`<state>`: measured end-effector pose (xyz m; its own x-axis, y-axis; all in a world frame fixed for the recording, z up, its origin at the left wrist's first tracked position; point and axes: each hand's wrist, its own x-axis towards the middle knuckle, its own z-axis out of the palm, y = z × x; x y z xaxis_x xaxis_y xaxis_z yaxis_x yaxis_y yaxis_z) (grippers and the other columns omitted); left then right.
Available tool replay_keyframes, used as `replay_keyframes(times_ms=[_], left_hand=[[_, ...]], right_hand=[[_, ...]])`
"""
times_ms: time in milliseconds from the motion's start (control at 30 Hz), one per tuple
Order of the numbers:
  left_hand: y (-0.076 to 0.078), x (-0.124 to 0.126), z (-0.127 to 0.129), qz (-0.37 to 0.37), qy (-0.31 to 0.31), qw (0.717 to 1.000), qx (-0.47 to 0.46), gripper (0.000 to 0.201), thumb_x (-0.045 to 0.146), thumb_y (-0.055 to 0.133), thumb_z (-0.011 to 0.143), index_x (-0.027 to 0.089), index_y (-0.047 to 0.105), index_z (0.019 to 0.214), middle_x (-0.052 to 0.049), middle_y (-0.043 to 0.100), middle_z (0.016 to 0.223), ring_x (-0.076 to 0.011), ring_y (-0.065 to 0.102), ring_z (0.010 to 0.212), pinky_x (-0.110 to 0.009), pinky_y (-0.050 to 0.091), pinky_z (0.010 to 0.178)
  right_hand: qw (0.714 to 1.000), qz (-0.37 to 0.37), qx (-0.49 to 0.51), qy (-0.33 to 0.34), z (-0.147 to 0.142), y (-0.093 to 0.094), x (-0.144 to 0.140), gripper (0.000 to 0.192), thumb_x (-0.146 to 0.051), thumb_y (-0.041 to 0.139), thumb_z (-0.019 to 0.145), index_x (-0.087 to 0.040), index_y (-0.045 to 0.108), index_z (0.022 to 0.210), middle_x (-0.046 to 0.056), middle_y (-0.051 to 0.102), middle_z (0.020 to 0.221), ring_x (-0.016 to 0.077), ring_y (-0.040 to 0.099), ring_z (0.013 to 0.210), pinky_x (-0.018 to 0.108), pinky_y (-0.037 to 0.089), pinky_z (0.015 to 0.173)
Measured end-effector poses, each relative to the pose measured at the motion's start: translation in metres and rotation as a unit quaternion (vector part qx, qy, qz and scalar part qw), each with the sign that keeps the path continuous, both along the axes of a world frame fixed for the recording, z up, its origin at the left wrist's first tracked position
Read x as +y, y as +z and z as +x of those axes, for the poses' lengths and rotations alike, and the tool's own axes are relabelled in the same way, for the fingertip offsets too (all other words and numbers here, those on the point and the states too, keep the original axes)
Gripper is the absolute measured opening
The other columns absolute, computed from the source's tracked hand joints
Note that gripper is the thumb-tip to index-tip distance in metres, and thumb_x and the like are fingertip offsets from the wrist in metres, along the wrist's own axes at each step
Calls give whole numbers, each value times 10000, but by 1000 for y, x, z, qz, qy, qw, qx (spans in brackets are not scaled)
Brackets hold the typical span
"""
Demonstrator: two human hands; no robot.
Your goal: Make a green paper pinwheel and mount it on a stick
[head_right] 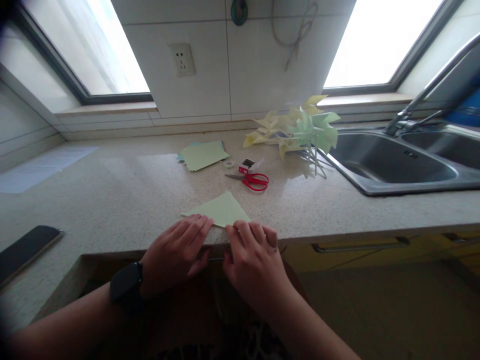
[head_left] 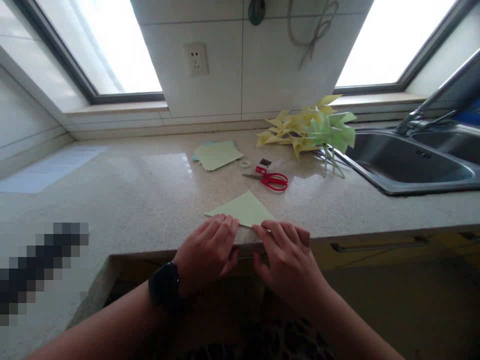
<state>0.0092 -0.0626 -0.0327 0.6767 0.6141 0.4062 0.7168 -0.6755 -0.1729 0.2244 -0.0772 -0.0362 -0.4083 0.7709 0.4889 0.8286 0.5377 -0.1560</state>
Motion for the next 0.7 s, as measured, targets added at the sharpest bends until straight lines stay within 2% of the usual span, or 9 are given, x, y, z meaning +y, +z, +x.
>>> replay_keyframes(times_ms=[167,700], left_hand=[[0,1,0,-6,1,1000,-8,511,233,575,884,0,538,1337,-229,636,1275,-357,604,1189,-486,528,1031],[3,3,3,-63,5,998,-3,636,256,594,854,-34,466,1406,-247,585,1344,-357,549,1255,-480,453,1120]], right_hand=[[1000,16,2,8,2,0,1,371,-176,714,821,-181,652,1187,65,684,1097,256,582,987,435,381,903],[999,11,-33,12,5,5,10,449,-223,724,814,-158,649,1253,86,677,1085,286,566,991,446,397,890]])
